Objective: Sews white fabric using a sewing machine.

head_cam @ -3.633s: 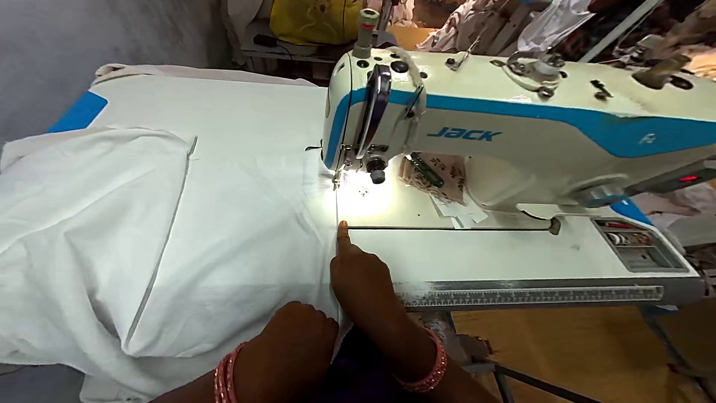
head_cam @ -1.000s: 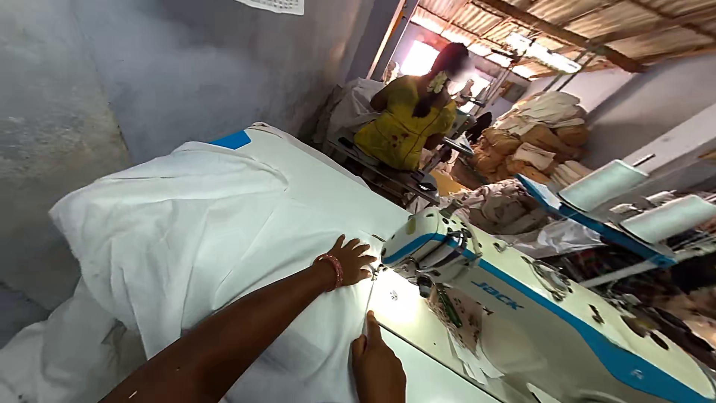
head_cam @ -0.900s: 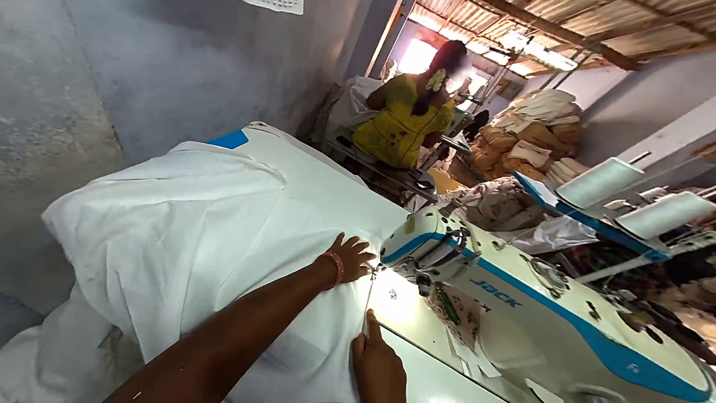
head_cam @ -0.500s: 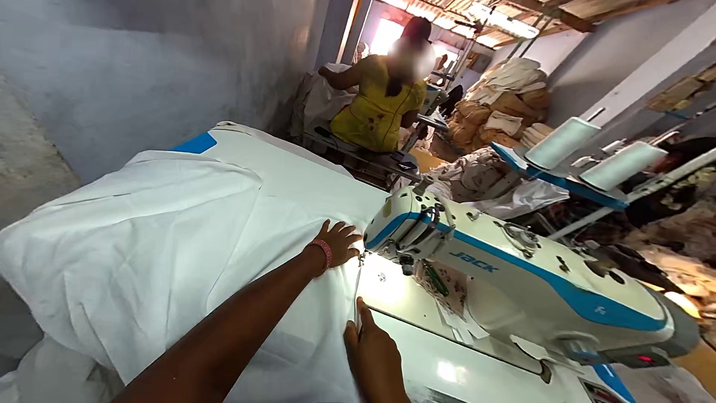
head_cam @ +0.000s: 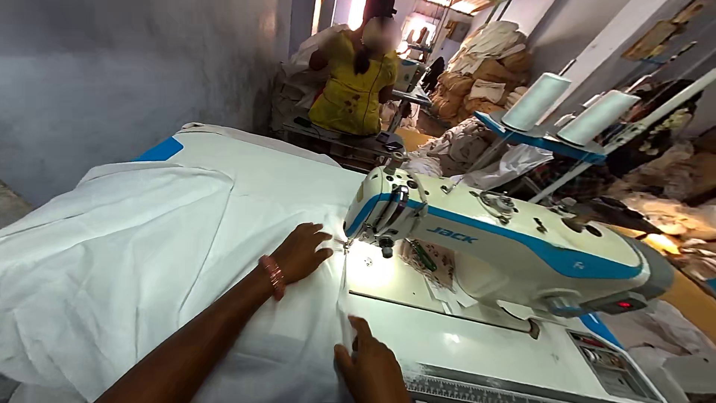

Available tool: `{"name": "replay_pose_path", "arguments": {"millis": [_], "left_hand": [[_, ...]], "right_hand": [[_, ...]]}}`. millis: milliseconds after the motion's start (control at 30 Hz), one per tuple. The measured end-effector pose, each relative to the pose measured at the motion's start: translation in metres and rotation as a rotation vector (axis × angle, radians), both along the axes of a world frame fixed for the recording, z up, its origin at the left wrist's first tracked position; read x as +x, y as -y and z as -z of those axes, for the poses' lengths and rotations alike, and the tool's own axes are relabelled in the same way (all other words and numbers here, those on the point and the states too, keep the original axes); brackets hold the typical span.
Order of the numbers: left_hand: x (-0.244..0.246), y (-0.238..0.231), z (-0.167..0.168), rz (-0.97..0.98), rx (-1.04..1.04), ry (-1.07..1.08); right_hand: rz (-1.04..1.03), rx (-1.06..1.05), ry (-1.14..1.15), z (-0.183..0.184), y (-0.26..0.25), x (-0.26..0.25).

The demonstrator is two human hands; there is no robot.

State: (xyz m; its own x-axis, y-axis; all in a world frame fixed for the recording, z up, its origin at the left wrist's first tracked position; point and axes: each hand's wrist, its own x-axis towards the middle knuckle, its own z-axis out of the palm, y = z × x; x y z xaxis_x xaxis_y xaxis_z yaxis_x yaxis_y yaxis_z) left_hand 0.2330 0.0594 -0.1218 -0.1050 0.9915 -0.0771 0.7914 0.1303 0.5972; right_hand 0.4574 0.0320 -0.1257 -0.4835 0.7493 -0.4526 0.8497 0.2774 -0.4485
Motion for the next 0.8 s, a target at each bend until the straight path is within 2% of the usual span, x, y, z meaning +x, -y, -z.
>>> {"name": "replay_pose_path", "arguments": {"millis": [67,100,167,200,267,333,467,633,733,800], "left_hand": [[0.006,0.040,0.001,0.034,0.062,0.043],[0.009,0.059,0.010,0.041,0.161,0.051],[0.016,0.090,0.033,0.027,0.396,0.072],[0.018,0.104,0.038,0.030,0.443,0.106],[0.020,0.125,0.033,0.077,0.391,0.199],[0.021,0.137,0.026,0.106,0.334,0.267],[0.024,0.141,0.027,0.091,0.344,0.286],[0.039,0.138,0.023,0.115,0.360,0.333],[0.052,0.136,0.025,0.154,0.386,0.389],[0.064,0.134,0.029,0.184,0.377,0.441]], "right_hand": [[-0.032,-0.031,-0.075,-0.003,0.001,0.021],[-0.014,0.001,-0.144,-0.001,-0.005,0.035],[0.133,0.170,-0.249,0.005,-0.030,0.065],[0.238,0.265,-0.268,0.007,-0.047,0.080],[0.422,0.433,-0.268,0.013,-0.081,0.108],[0.522,0.526,-0.215,0.021,-0.107,0.123],[0.365,0.671,-0.178,0.034,-0.124,0.120],[0.211,1.009,-0.289,0.057,-0.132,0.104],[0.209,1.116,-0.333,0.057,-0.111,0.094],[0.228,1.047,-0.422,0.049,-0.077,0.083]]}}
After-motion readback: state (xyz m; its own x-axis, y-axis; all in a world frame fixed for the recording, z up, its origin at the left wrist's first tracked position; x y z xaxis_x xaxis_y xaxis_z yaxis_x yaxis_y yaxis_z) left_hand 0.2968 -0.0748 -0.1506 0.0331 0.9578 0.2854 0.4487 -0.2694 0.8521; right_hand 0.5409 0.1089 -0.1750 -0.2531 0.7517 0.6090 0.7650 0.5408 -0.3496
